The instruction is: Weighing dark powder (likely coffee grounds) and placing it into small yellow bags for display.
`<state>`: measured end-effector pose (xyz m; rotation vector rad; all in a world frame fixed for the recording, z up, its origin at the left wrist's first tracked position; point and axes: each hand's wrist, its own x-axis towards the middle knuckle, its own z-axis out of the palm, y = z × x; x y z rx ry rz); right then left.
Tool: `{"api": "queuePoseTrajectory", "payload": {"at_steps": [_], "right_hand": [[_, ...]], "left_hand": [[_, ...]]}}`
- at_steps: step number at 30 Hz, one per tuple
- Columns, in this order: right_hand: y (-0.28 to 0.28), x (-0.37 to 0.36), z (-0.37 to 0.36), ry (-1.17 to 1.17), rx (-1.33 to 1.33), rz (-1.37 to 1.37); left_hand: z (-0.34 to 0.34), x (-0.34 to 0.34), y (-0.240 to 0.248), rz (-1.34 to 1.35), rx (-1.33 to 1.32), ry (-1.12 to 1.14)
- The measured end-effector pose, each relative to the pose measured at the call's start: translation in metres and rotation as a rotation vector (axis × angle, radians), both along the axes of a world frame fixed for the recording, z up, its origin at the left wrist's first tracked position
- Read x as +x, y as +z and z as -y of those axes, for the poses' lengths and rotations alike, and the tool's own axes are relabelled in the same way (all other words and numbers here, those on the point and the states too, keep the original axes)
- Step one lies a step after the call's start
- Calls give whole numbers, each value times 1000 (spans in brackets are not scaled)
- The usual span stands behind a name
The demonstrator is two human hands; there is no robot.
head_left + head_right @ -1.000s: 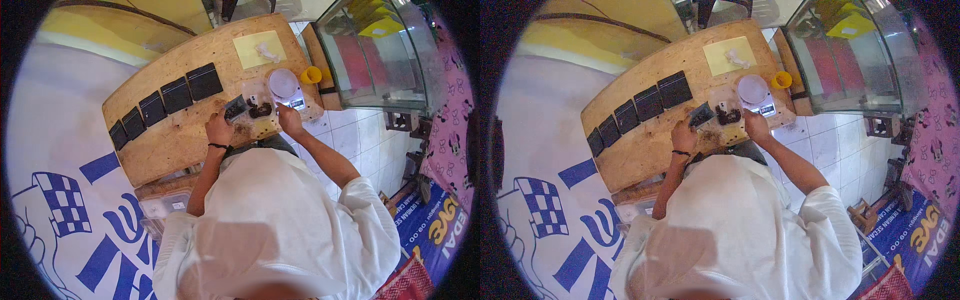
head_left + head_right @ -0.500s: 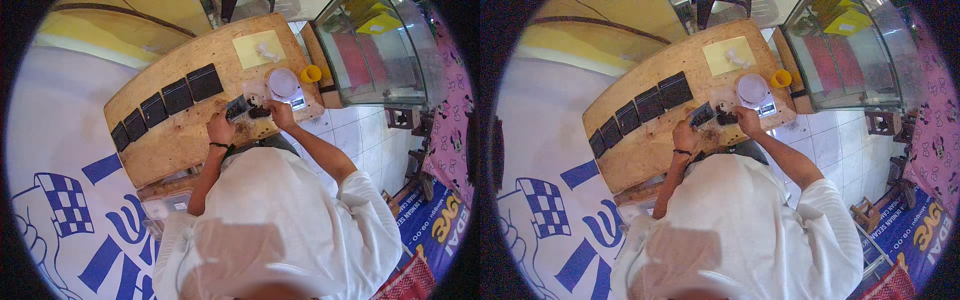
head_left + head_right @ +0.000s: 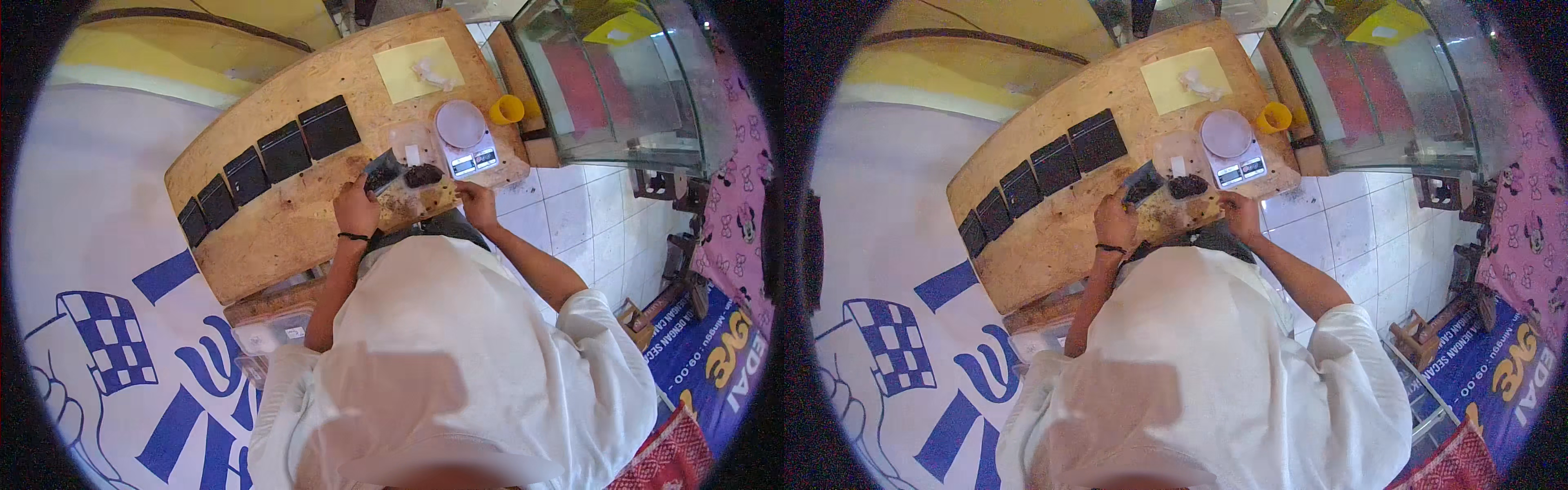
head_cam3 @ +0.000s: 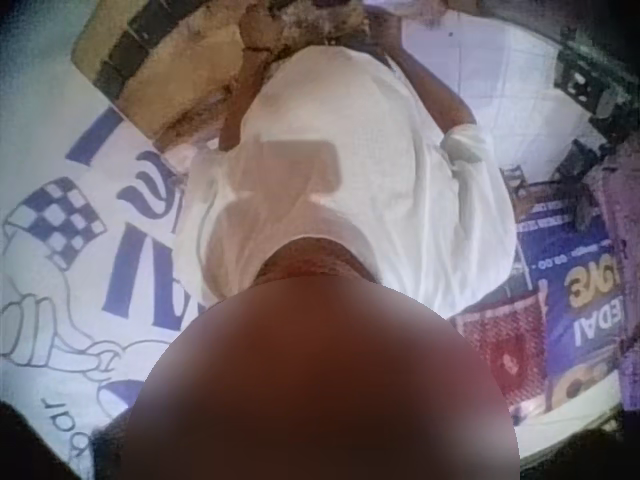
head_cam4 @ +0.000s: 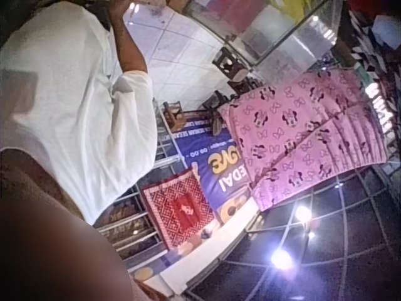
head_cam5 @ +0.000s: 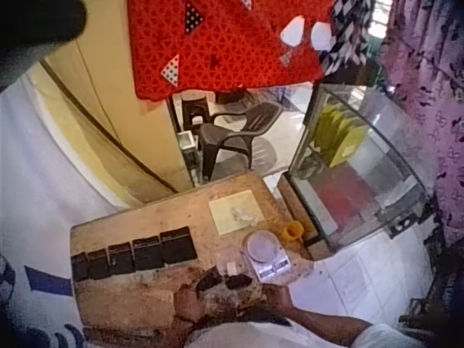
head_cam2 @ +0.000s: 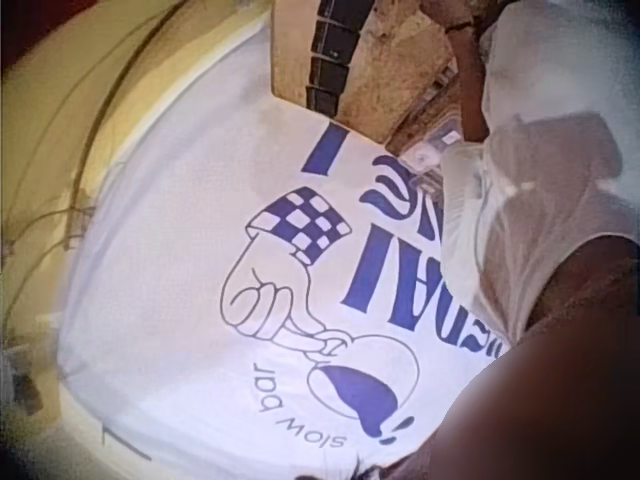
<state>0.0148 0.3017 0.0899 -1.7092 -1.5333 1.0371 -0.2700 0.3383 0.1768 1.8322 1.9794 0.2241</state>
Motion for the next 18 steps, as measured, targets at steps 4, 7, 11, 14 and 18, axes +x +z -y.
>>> {"api": "queuePoseTrajectory", "payload": {"at_steps": [4, 7, 11, 14, 18], "right_hand": [[-9, -23, 11, -158, -185, -306], [-29, -35, 11, -202, -192, -538], [-37, -36, 1, -255, -535, -637], [-31, -33, -6, -426, -747, -921], [-13, -29, -14, -364, -706, -969]], "left_hand": [[-1, 1, 3, 3, 36, -28], [1, 1, -1, 2, 27, -35], [1, -1, -6, 18, 51, -59], [1, -2, -4, 37, 60, -31], [-2, -5, 0, -2, 32, -11]]}}
